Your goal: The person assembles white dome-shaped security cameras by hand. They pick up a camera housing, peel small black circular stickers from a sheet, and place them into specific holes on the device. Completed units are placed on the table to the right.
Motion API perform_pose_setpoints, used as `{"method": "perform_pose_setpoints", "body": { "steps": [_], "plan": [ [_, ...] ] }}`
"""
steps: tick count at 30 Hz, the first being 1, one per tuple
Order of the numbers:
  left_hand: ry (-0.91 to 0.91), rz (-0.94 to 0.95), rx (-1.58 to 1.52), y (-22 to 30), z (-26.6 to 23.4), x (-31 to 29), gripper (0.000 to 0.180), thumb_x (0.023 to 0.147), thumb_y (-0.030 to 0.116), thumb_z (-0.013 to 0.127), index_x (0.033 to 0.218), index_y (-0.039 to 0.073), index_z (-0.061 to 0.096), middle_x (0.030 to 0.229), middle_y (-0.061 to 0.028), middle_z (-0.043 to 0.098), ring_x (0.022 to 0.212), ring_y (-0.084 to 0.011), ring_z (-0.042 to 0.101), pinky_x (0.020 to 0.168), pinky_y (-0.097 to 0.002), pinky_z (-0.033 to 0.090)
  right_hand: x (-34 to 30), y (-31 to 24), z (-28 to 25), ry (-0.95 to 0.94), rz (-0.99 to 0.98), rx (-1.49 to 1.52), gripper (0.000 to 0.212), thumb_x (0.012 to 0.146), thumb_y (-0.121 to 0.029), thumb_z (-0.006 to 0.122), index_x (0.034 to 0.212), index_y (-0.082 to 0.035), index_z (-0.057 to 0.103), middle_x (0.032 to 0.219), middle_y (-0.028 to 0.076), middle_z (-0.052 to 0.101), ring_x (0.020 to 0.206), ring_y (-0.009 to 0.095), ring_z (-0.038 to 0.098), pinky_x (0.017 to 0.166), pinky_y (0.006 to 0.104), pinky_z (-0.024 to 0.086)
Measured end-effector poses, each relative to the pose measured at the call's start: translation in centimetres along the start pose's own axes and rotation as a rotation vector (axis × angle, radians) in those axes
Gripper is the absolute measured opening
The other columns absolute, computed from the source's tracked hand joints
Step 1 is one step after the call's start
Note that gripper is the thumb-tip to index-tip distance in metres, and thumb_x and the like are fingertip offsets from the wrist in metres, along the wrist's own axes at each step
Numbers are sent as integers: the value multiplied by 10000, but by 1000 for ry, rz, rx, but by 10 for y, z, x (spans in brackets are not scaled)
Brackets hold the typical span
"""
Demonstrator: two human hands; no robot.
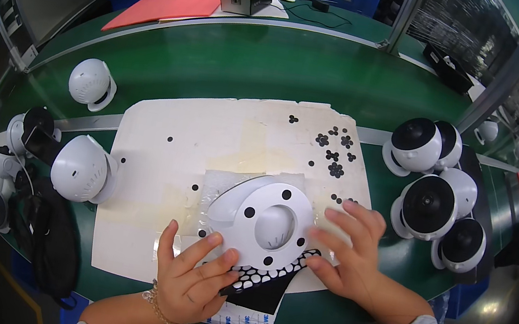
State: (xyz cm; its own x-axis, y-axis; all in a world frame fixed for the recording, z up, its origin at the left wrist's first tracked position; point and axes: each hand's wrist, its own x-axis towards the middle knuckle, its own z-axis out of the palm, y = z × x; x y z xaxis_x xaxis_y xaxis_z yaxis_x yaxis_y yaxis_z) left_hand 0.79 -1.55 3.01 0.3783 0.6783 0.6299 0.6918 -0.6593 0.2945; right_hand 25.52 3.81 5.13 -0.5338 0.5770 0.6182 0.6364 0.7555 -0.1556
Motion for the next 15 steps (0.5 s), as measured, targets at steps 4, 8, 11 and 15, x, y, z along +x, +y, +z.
{"method": "perform_pose_setpoints", "body": {
  "steps": [4,8,11,15],
  "plan": [
    [-8,7,-2,-1,0,2,156,622,64,552,759,117,604,1058,-17,605,1082,-252,513,947,-608,174,6,3,12,-78,646,933,304,799,-188,590,1063,-50,529,1000,69,555,977,180,476,803,283,369],
    [-10,18,-10,-2,1,1,175,619,67,559,784,114,593,1077,-20,596,1077,-253,516,944,-615,167,14,2,12,-329,961,1461,278,833,-147,551,1069,-6,510,918,31,578,863,91,513,767,237,403],
    [-50,43,-33,-4,-4,-1,240,613,60,565,846,115,576,1112,-25,577,1083,-254,510,950,-600,176,23,8,16,-233,940,1475,262,823,-120,551,1049,8,517,905,29,589,839,84,534,773,237,416],
    [-65,108,-188,-11,-6,-1,270,636,41,584,902,76,552,1105,-68,567,1036,-258,526,904,-487,338,59,41,22,18,866,1549,286,821,-172,531,1038,14,525,936,69,599,895,127,566,786,254,448]
  ]
}}
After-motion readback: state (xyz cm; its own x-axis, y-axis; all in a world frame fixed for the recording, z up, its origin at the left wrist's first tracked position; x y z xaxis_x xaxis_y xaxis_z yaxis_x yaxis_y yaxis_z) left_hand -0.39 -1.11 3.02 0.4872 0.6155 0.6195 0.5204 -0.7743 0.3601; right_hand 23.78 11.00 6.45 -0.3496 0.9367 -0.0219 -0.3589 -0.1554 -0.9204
